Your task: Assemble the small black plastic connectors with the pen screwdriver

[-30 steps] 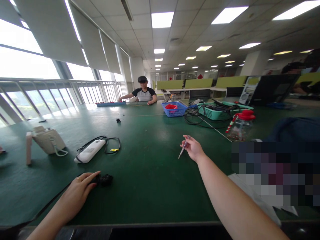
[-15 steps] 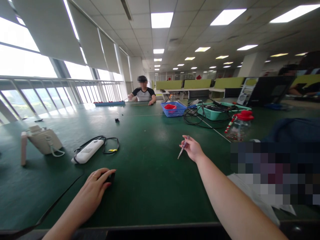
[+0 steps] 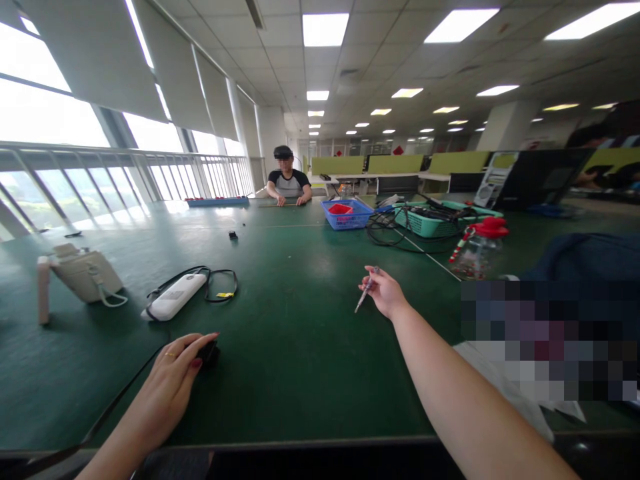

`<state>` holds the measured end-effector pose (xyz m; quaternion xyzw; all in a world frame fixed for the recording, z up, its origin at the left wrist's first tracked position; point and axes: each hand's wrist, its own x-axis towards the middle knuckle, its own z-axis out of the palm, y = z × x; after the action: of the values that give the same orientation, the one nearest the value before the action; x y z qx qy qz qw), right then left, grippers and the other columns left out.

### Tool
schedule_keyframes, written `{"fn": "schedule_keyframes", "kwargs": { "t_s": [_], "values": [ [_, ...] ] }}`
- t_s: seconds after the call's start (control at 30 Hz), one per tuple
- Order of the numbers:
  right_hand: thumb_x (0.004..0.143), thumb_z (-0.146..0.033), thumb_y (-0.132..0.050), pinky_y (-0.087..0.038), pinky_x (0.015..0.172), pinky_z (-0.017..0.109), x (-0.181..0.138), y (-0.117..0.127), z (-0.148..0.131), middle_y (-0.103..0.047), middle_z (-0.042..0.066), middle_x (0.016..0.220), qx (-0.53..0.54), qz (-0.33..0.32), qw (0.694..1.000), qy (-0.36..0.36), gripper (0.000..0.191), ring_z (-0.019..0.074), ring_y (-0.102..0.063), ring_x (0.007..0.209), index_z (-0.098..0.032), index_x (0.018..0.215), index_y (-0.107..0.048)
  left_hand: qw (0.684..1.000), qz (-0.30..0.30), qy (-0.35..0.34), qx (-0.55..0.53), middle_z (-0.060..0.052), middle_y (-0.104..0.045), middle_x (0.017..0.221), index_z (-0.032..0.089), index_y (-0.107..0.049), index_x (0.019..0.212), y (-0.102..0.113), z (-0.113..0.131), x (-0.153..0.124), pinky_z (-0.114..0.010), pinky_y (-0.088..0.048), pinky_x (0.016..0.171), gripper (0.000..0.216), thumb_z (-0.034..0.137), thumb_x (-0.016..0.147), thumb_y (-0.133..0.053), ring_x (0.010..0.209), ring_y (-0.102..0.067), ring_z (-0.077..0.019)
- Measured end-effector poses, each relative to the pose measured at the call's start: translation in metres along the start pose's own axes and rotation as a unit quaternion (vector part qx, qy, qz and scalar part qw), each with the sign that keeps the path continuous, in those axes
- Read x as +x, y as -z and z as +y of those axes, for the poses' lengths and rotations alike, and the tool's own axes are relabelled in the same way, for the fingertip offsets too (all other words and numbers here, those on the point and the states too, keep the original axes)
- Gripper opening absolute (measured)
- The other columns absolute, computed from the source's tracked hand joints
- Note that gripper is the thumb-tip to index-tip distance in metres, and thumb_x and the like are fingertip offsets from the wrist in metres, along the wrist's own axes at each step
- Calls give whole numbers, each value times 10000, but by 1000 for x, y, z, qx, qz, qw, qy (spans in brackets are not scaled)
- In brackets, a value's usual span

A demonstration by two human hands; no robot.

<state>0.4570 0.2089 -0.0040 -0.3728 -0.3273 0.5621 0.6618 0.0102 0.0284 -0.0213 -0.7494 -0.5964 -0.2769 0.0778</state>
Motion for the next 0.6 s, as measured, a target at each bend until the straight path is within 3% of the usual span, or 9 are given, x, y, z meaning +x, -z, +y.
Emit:
{"fn": "schedule_keyframes", "kwargs": {
  "t_s": [0.3,0.6],
  "values": [
    [785,-133,-598,-551,700,342,0,0,-1,-603,-9,590,-6,-4,1000,1,125,143,-597,586,-197,876,-655,1000,-3,5,23,-83,-608,1227,280,-591,1310,-14,-4,0,-447,-500,997,437,423,926,-438,1123,-600,-276],
    [778,-132,-602,-554,699,341,0,1,0,-608,-12,589,-6,-5,1000,0,134,141,-599,584,-198,881,-656,999,-36,23,-7,-68,-621,1285,287,-547,1365,-6,-5,7,-430,-508,1014,470,414,921,-454,1155,-617,-266]
  ]
}}
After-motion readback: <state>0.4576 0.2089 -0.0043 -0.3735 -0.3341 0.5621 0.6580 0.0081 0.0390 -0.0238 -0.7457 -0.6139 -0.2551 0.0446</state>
